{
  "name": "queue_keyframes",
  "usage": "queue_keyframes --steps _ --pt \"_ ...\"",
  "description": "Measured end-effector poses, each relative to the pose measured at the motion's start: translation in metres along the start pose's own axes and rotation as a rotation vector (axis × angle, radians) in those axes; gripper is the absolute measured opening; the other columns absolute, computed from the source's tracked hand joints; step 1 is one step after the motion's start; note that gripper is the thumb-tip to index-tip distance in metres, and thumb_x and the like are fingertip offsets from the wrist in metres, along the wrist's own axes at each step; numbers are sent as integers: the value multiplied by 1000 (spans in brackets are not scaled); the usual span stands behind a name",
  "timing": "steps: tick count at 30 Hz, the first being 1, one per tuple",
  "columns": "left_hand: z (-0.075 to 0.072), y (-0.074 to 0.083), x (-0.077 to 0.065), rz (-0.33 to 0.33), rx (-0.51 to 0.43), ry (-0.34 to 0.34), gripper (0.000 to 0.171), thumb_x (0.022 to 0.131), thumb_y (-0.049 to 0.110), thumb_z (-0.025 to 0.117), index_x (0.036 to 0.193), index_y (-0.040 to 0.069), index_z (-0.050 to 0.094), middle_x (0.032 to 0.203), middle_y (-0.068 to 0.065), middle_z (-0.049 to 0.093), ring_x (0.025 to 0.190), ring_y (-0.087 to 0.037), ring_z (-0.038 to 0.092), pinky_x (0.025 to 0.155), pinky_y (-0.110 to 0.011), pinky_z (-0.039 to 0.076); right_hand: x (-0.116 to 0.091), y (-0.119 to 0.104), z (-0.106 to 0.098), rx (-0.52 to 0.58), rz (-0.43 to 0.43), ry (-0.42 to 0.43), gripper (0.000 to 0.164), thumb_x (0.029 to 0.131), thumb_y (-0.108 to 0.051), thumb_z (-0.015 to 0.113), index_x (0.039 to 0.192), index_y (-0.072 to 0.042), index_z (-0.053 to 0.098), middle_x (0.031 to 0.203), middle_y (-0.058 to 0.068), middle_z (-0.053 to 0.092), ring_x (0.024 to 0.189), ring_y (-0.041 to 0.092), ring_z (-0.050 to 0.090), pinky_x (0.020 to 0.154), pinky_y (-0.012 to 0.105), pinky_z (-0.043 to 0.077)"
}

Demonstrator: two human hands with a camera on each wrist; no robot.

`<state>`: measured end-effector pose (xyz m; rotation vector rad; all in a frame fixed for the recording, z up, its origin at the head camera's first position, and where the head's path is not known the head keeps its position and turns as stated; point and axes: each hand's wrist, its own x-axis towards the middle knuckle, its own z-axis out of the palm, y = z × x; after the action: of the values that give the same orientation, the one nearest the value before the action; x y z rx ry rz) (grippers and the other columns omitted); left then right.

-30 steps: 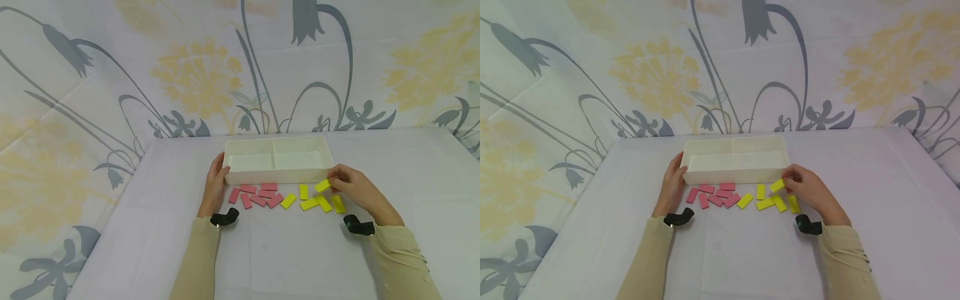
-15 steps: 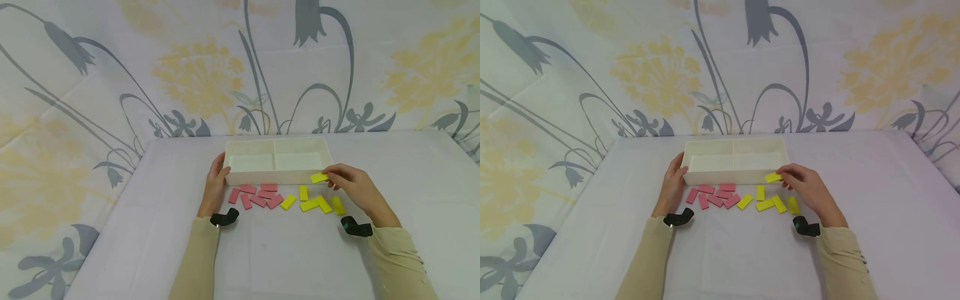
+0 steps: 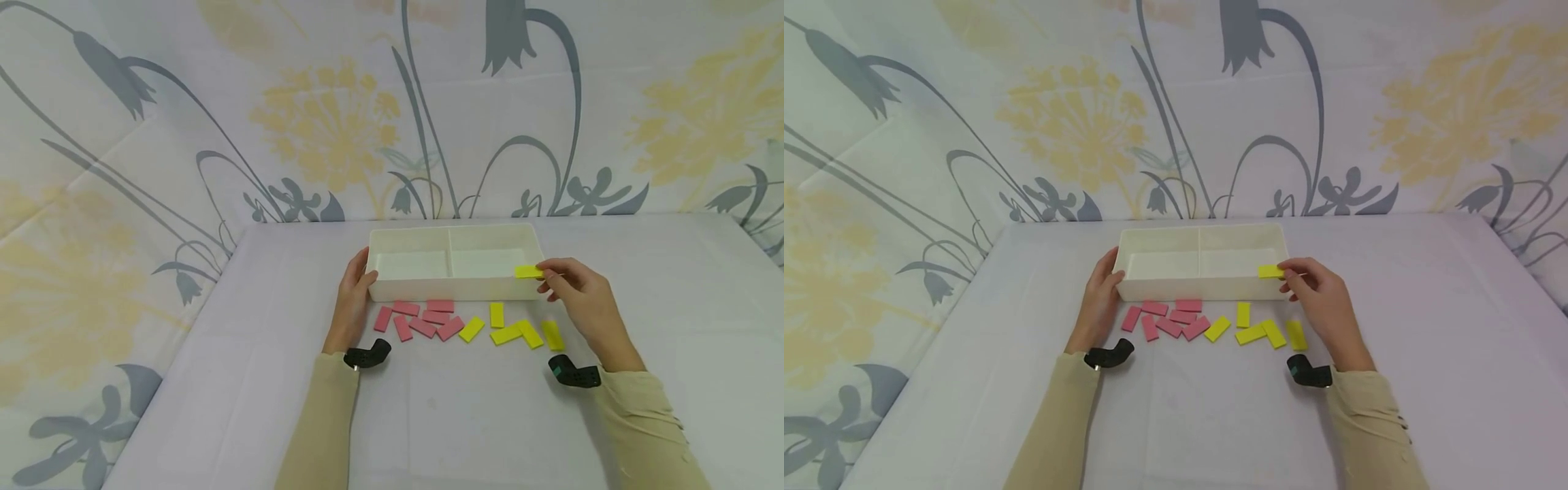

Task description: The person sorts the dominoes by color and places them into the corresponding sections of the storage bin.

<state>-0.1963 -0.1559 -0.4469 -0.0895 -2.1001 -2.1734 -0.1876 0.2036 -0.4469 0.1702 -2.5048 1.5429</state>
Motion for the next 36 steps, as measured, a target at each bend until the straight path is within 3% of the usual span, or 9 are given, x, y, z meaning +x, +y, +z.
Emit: queue_keyframes --steps 6,13,26,32,36 --pt "1 7 -3 -8 -7 -12 46 93 13 42 138 11 30 143 -1 29 132 -16 22 103 -33 23 3 9 6 56 6 60 39 87 -47 47 113 -21 58 93 5 61 77 17 57 63 21 47" --pt "4 22 -11 -21 16 -28 47 94 12 40 139 7 27 144 -5 25 132 -20 20 103 -32 23 2 3 9 113 64 3 45 85 -51 49 120 -23 55 103 4 57 74 22 59 62 23 48" --pt "4 26 -12 -19 26 -31 47 94 12 41 139 9 28 144 -4 26 132 -19 21 103 -32 24 -6 -28 16 133 67 -57 42 88 -40 50 125 -20 51 100 8 61 81 19 61 64 25 48" --pt "5 25 -11 -18 25 -34 48 94 12 40 139 7 27 144 -7 25 132 -22 20 103 -34 23 -2 -12 26 94 95 -35 50 82 -58 47 123 -29 51 98 2 63 80 16 61 64 26 48" --pt "5 26 -11 -14 22 -29 48 93 12 41 139 6 27 144 -7 25 132 -20 20 103 -34 23 -3 -17 29 38 86 -78 49 84 -55 47 125 -28 48 100 3 62 82 16 60 65 26 49"
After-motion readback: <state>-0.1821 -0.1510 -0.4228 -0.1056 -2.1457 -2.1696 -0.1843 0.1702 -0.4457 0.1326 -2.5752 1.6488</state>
